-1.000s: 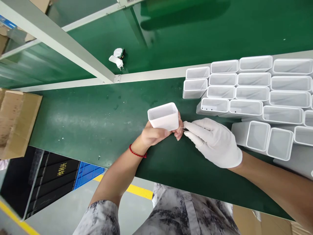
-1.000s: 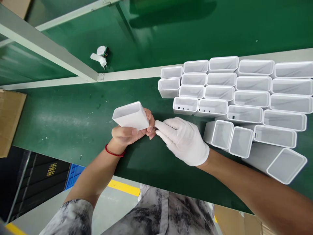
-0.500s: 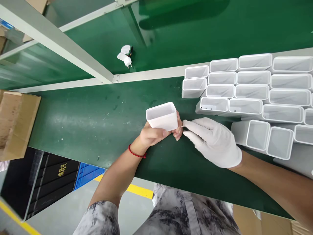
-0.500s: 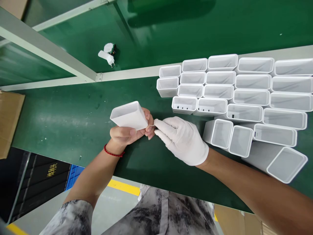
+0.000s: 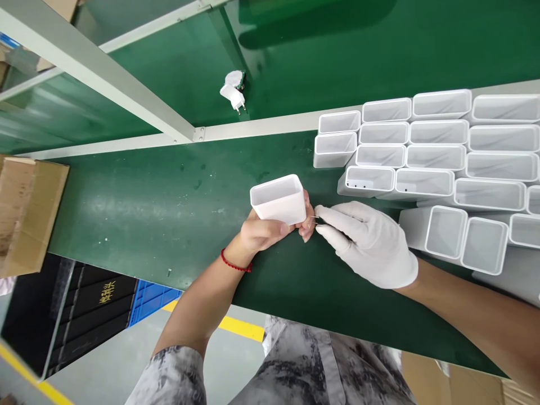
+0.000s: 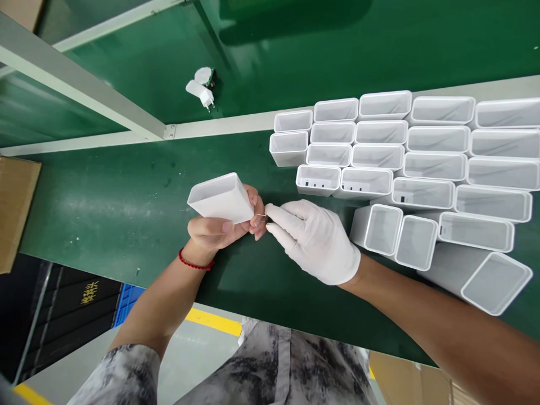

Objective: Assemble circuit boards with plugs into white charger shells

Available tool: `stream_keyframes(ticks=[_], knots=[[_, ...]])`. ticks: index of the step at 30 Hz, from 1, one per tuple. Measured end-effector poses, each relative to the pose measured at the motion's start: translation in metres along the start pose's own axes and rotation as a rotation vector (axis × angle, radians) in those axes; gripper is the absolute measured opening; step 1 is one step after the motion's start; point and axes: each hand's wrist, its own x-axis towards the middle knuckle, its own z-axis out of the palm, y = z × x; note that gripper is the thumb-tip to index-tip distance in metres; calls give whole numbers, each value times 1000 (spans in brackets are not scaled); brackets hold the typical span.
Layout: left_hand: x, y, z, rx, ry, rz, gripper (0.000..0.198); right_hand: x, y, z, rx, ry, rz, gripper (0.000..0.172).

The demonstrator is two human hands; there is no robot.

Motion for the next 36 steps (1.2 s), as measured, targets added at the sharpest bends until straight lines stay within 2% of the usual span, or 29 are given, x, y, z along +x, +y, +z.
stream_keyframes(ticks=[12,36], knots=[[0,1,0,5,-35,29,33,3,0,0,-5,6,-2,28],[0,0,-1,24,1,6,36,2,-1,-1,24,-26,28,28]])
